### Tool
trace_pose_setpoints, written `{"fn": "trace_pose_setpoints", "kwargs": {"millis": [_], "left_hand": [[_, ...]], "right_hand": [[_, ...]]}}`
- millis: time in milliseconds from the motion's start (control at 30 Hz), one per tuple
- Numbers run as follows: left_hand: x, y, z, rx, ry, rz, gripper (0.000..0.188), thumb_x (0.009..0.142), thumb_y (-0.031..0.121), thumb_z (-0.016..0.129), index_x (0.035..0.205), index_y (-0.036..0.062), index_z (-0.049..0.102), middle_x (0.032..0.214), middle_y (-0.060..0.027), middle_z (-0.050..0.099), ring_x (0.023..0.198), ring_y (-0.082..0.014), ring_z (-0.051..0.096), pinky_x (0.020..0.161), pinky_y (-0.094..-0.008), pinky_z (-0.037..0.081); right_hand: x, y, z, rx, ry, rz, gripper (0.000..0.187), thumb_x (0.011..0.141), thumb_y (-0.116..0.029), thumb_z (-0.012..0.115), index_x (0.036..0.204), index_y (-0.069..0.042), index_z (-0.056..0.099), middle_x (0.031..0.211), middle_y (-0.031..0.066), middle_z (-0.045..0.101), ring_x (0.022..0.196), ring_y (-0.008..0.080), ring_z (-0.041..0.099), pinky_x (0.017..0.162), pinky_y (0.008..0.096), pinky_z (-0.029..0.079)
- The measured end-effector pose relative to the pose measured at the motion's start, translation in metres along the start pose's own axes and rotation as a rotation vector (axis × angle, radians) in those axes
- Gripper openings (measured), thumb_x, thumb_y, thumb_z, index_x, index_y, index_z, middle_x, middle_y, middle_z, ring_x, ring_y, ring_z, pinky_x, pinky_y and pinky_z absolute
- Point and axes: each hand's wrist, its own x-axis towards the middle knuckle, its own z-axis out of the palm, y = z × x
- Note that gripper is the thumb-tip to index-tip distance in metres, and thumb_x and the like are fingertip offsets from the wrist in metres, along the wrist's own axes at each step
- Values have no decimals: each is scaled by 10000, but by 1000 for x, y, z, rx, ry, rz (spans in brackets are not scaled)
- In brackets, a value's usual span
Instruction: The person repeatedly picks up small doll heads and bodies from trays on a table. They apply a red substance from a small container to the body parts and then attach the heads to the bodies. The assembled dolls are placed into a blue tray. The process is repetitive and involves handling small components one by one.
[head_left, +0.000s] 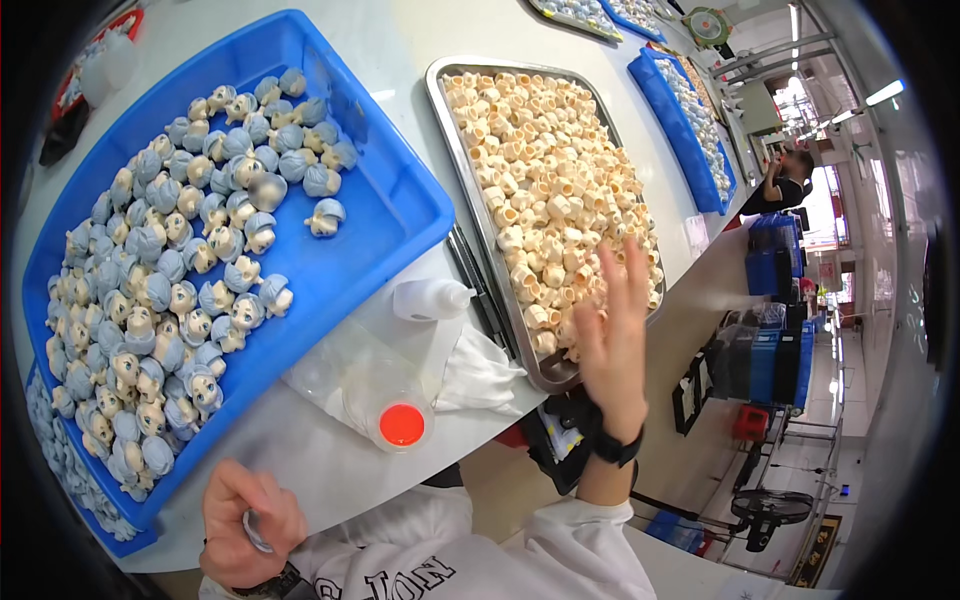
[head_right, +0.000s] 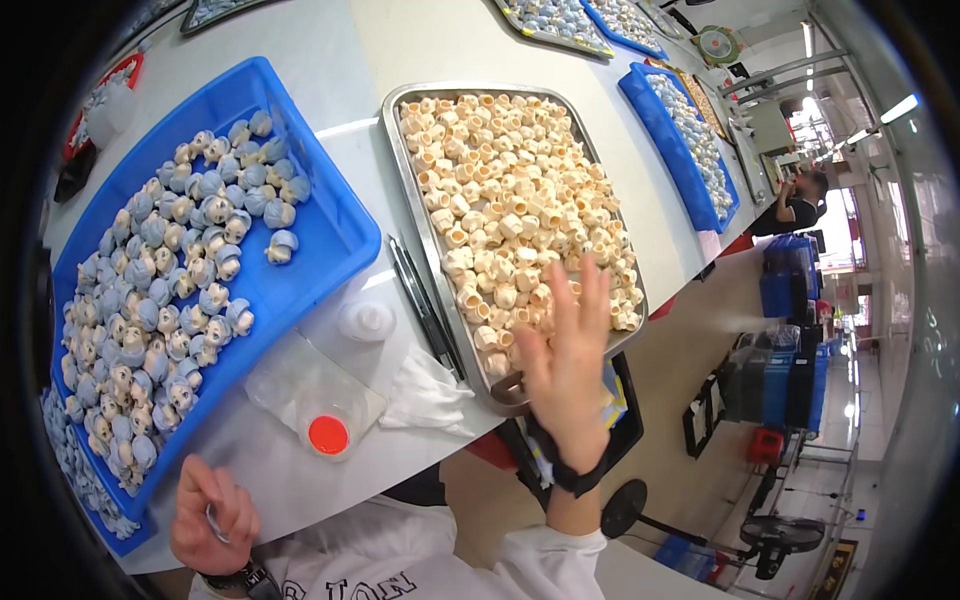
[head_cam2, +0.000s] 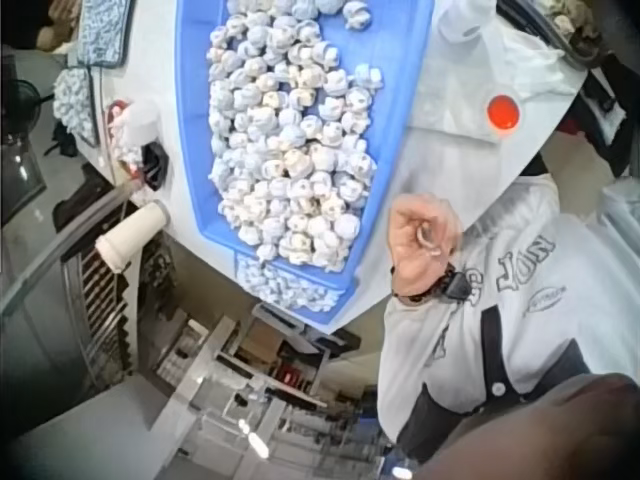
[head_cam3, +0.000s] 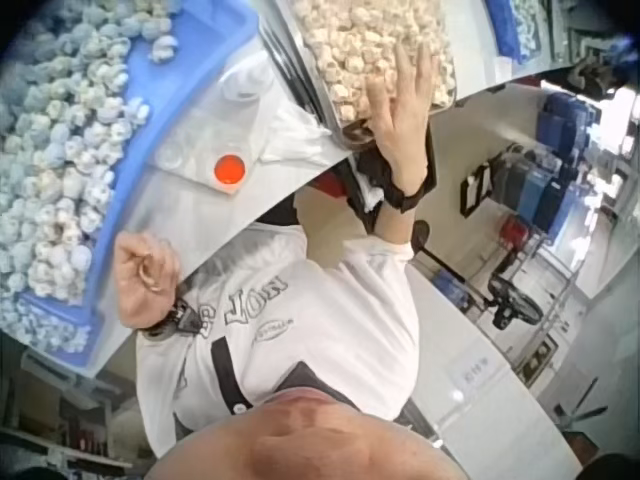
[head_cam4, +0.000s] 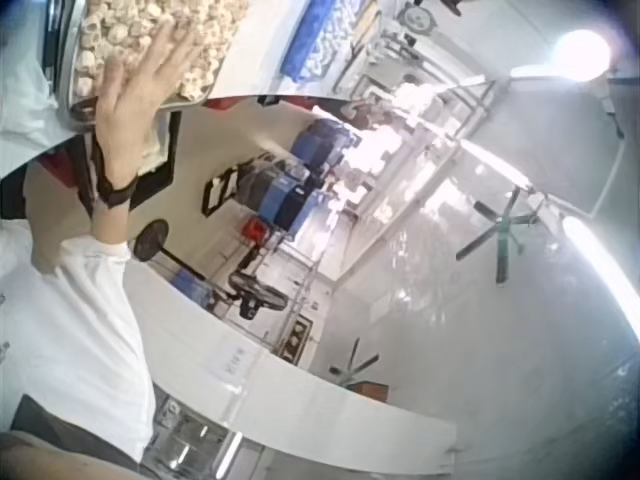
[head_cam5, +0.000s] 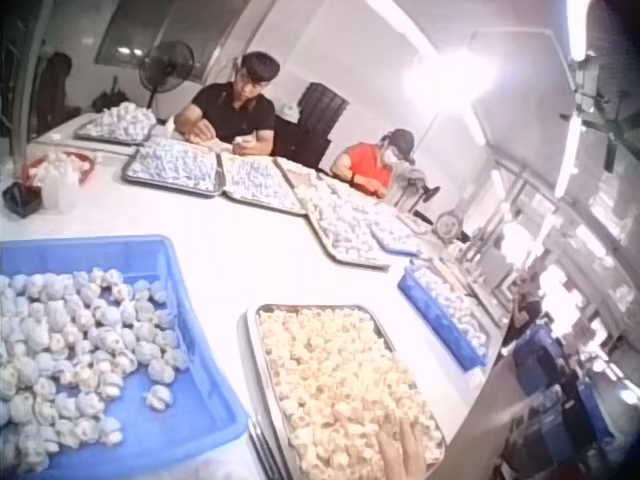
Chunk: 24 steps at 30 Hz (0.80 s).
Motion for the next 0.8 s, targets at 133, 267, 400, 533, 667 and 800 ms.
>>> {"fn": "trace_pose_setpoints", "kwargs": {"millis": [133, 267, 400, 533, 667, 800], "left_hand": [[18, -3, 4, 72, 40, 92, 416, 609, 10, 630, 901, 76, 341, 797, -56, 375, 547, -141, 425, 438, -245, 360], [4, -18, 12, 119, 124, 110, 360, 661, 11, 622, 883, 61, 342, 817, -84, 395, 513, -141, 426, 400, -222, 377], [3, -8, 17, 70, 118, -90, 263, 751, 57, 587, 868, 53, 351, 809, -116, 425, 477, -130, 429, 325, -218, 342], [3, -9, 9, 186, 74, -52, 211, 792, 102, 564, 847, 45, 368, 780, -119, 440, 439, -112, 412, 304, -211, 311], [5, -12, 8, 247, 109, -17, 209, 797, 133, 565, 828, 46, 378, 775, -112, 444, 429, -105, 400, 318, -204, 309], [2, -10, 12, 226, 85, -17, 222, 776, 122, 581, 855, 44, 388, 827, -114, 442, 510, -120, 444, 360, -203, 339]], "right_hand": [[53, 7, -16, 17, -100, -44, 569, 862, -308, 538, 1351, -89, 346, 1417, 245, 214, 1291, 465, 193, 1044, 489, 205], [74, 26, -18, -97, -279, -107, 607, 855, -426, 524, 1364, -155, 336, 1420, 251, 200, 1280, 487, 194, 1034, 497, 231], [101, 29, -3, -239, -326, -157, 610, 869, -478, 458, 1369, -158, 321, 1415, 237, 224, 1277, 488, 200, 1028, 520, 228], [92, 24, 6, -180, -395, -150, 621, 889, -477, 408, 1380, -118, 283, 1413, 227, 235, 1293, 449, 204, 1034, 534, 192], [64, 26, 2, -131, -350, -197, 642, 892, -447, 413, 1390, -79, 244, 1420, 228, 219, 1310, 415, 190, 1058, 490, 162], [51, 18, -5, -175, -321, -201, 618, 879, -415, 449, 1375, -89, 276, 1406, 216, 253, 1293, 405, 224, 1049, 469, 193]]}}
